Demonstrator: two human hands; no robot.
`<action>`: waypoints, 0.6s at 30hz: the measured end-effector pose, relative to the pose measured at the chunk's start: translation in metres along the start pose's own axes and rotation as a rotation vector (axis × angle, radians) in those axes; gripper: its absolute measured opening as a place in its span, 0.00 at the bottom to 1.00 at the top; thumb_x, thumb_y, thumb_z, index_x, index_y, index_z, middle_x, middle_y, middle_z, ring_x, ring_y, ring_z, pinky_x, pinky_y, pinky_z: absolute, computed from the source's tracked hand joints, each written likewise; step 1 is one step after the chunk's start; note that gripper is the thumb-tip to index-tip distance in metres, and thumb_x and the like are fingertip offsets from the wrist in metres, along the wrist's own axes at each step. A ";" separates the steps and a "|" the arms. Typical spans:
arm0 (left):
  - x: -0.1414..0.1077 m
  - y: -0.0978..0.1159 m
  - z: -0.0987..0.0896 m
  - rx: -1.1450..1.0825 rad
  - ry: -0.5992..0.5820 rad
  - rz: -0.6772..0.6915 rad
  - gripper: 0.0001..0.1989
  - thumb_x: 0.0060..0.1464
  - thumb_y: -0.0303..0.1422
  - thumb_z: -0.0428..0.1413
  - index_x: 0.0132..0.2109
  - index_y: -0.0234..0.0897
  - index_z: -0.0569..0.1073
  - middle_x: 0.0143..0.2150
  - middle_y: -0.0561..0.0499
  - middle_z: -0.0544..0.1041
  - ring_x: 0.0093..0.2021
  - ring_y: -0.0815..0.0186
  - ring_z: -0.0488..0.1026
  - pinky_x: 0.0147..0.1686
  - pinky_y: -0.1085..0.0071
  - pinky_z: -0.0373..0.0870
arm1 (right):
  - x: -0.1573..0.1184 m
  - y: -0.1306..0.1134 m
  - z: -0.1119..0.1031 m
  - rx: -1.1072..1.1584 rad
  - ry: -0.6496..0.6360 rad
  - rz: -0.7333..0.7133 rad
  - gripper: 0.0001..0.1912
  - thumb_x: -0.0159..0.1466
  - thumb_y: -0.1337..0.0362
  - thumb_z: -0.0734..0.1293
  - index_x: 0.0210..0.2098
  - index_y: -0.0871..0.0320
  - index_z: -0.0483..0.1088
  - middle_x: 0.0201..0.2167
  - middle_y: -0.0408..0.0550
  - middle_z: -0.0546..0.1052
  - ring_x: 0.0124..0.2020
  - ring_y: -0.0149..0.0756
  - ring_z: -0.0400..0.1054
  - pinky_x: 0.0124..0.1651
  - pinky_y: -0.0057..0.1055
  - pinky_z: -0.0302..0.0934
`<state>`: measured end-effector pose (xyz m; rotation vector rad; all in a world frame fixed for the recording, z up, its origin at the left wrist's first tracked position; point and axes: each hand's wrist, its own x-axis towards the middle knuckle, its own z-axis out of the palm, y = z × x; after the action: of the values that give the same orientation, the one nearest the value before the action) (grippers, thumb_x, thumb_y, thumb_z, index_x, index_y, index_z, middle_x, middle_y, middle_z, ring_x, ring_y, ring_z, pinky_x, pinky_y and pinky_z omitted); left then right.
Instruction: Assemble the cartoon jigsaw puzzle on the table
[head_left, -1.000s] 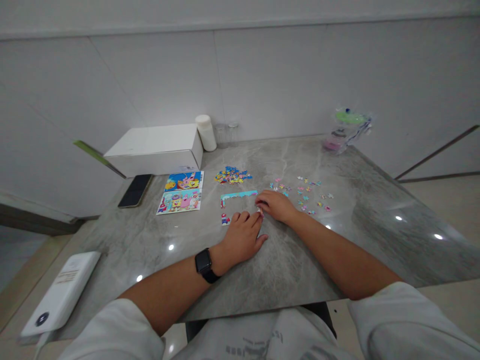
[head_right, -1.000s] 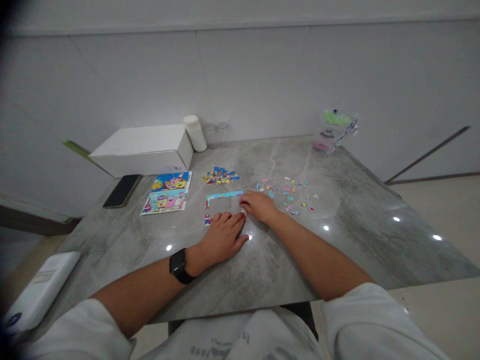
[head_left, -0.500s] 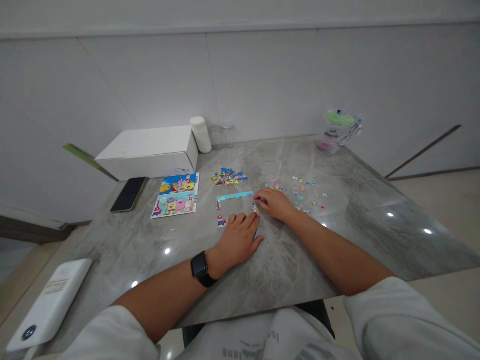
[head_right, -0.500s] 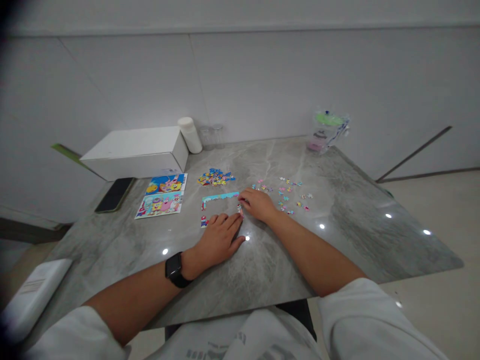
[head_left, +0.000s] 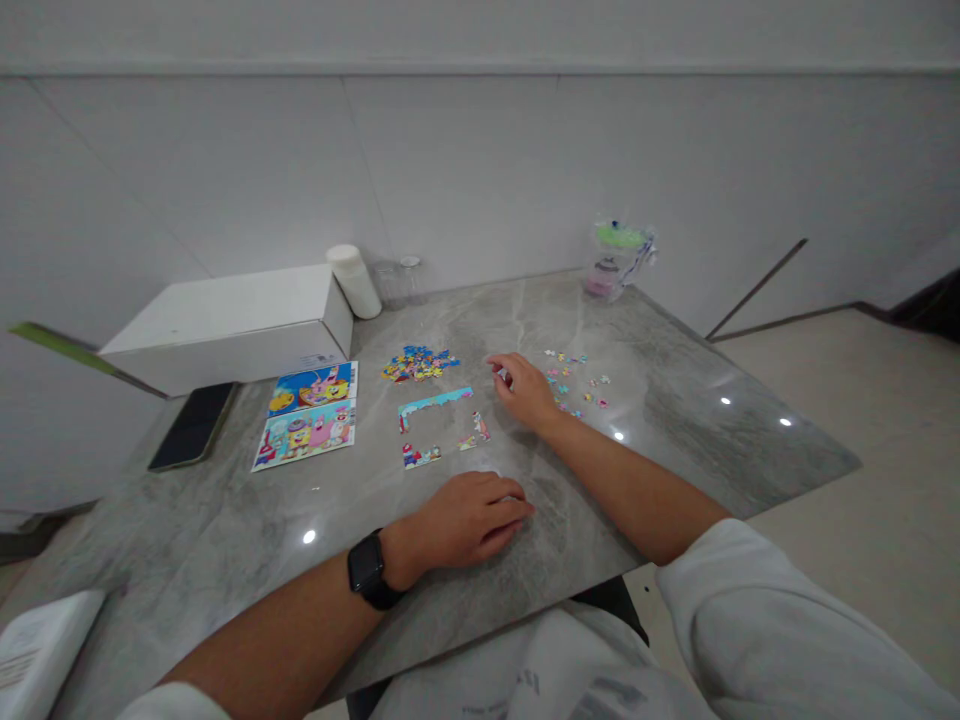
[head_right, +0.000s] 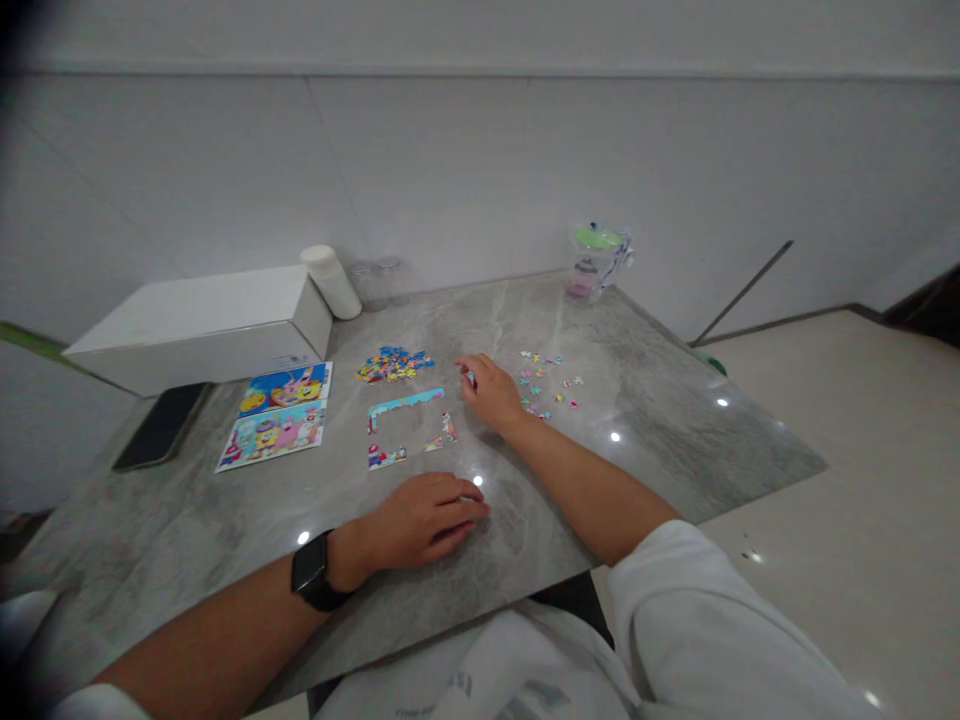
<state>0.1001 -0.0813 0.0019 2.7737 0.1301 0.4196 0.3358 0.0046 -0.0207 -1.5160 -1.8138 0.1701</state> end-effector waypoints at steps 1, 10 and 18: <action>0.000 0.000 0.000 -0.006 0.004 0.001 0.15 0.74 0.34 0.50 0.59 0.41 0.77 0.55 0.45 0.82 0.50 0.62 0.80 0.50 0.65 0.76 | 0.003 0.002 -0.005 0.010 0.016 0.016 0.19 0.69 0.71 0.64 0.57 0.55 0.76 0.49 0.52 0.79 0.42 0.38 0.72 0.54 0.33 0.65; -0.003 -0.005 0.005 -0.012 0.037 -0.014 0.14 0.72 0.31 0.51 0.59 0.40 0.77 0.53 0.46 0.82 0.49 0.62 0.80 0.49 0.65 0.77 | 0.033 0.030 -0.099 -0.027 0.247 0.054 0.15 0.69 0.64 0.64 0.51 0.56 0.80 0.44 0.51 0.81 0.37 0.38 0.70 0.47 0.34 0.66; -0.002 -0.006 0.007 -0.018 0.053 -0.012 0.13 0.72 0.30 0.51 0.58 0.41 0.76 0.52 0.46 0.82 0.48 0.62 0.79 0.48 0.64 0.77 | 0.006 0.109 -0.152 -0.073 0.390 0.236 0.17 0.65 0.59 0.66 0.49 0.59 0.80 0.38 0.51 0.82 0.31 0.35 0.69 0.39 0.33 0.65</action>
<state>0.0997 -0.0783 -0.0069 2.7437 0.1553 0.4885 0.5150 -0.0122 0.0304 -1.6791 -1.3468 -0.0768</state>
